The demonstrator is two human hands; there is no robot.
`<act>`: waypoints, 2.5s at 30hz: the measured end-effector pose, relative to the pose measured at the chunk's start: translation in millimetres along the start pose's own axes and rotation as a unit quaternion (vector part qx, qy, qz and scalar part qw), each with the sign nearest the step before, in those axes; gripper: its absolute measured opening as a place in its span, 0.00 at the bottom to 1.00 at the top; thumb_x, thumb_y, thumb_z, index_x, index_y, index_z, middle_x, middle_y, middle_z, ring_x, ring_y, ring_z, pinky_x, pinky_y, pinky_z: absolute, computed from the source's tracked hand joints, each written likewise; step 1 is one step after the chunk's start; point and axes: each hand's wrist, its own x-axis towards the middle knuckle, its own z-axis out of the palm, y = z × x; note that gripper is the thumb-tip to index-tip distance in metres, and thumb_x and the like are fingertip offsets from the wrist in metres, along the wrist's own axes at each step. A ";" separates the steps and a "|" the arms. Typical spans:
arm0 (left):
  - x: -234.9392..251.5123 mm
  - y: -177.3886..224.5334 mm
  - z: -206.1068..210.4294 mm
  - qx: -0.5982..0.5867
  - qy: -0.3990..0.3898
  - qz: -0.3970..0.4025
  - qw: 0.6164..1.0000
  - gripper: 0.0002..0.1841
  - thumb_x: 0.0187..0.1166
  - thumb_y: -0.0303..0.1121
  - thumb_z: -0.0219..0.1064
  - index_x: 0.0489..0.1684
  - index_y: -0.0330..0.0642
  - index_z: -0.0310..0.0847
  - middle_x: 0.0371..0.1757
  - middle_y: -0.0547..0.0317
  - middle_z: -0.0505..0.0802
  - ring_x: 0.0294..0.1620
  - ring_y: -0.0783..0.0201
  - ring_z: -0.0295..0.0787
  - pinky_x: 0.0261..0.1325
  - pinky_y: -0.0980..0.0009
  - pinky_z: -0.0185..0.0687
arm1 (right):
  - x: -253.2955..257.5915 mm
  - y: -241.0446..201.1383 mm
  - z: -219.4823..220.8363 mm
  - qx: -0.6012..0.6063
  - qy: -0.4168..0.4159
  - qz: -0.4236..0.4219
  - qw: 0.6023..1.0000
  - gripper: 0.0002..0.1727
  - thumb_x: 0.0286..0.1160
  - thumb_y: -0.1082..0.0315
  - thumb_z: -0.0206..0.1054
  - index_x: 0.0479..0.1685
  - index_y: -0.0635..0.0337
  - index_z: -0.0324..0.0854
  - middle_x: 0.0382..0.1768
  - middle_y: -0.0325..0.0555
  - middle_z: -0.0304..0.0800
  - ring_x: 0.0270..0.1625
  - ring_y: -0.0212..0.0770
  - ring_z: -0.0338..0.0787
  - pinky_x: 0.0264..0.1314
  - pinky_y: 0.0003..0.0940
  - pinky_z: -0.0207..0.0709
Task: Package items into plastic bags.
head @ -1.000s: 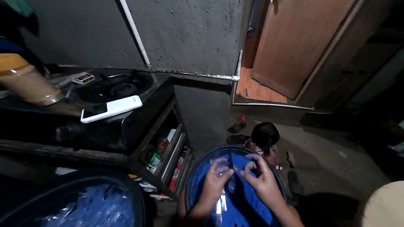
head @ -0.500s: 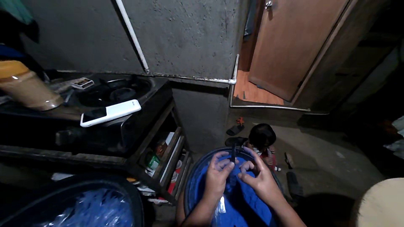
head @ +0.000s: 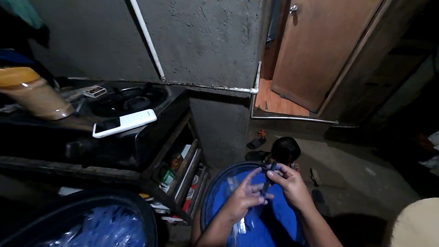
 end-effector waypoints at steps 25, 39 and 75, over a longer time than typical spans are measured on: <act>-14.7 -17.5 -12.1 0.048 0.045 -0.081 0.995 0.44 0.68 0.13 0.66 0.90 0.40 0.53 0.73 0.49 0.86 0.57 0.55 0.94 0.58 0.61 0.91 | -3.4 23.2 -27.0 0.154 0.100 0.159 0.970 0.11 0.87 0.75 0.55 0.57 0.70 0.81 0.39 0.48 0.93 0.34 0.33 0.90 0.38 0.25 0.86; -28.7 -26.9 -45.7 -0.081 -0.028 -0.105 0.991 0.45 0.65 0.16 0.68 0.89 0.42 0.52 0.55 0.53 0.93 0.50 0.56 0.95 0.55 0.60 0.93 | -49.2 92.5 -50.0 -0.153 -0.019 0.226 0.962 0.38 0.70 0.60 0.76 0.82 0.62 0.70 0.65 0.52 0.83 0.61 0.42 0.86 0.66 0.40 0.81; -20.6 -39.1 -18.2 0.495 -0.059 0.097 0.862 0.23 0.91 0.38 0.52 0.40 0.28 0.90 0.44 0.41 0.92 0.57 0.49 0.87 0.76 0.51 0.70 | -6.8 -56.5 -24.3 -0.284 -0.127 -0.230 0.922 0.12 0.82 0.61 0.66 0.42 0.57 0.93 0.45 0.38 0.88 0.50 0.22 0.85 0.52 0.15 0.79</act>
